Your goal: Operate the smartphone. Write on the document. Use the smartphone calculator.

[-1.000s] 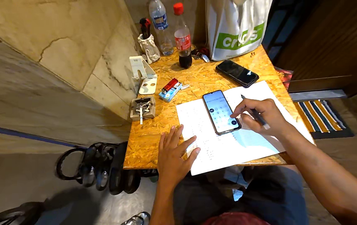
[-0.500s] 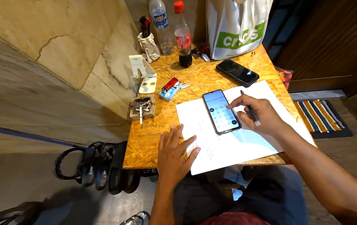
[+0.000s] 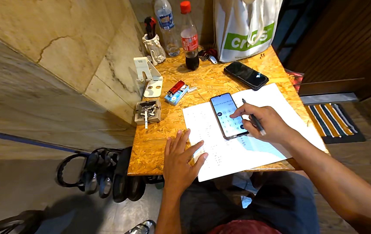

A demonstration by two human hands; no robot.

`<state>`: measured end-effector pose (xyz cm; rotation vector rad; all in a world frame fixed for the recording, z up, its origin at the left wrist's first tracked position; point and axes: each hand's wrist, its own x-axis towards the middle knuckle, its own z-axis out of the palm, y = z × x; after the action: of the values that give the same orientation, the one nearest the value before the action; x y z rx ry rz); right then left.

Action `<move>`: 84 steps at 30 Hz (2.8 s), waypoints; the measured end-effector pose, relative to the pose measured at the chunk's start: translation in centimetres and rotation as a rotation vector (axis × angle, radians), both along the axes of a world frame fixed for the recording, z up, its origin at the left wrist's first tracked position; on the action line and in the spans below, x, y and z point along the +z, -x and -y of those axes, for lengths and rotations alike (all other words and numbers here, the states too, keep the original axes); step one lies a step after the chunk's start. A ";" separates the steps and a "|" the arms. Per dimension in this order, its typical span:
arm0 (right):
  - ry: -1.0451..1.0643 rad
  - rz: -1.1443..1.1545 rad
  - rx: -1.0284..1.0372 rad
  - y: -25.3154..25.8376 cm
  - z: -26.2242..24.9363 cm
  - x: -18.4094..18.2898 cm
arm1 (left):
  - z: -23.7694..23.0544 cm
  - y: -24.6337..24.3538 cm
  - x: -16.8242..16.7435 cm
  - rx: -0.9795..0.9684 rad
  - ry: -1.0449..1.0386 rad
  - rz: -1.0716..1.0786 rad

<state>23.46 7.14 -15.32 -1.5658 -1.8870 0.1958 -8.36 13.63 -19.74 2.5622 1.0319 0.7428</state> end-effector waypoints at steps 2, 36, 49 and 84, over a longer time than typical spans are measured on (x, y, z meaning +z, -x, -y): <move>-0.064 -0.034 0.100 0.4 0.2 -0.1 | 0.0 0.0 0.0 0.000 0.003 0.008; -0.204 -0.158 -0.015 -2.7 0.6 0.6 | 0.1 0.0 0.0 0.002 -0.002 -0.009; -0.174 -0.144 -0.032 -2.2 0.7 0.8 | 0.3 0.1 0.0 0.047 -0.019 0.033; -0.149 -0.103 -0.045 -2.1 0.7 0.5 | 0.3 0.5 -0.3 -0.055 -0.067 0.137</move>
<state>25.52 6.44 -14.79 -1.4686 -1.7441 0.1112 -8.84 13.29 -20.08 2.5433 0.9050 0.9378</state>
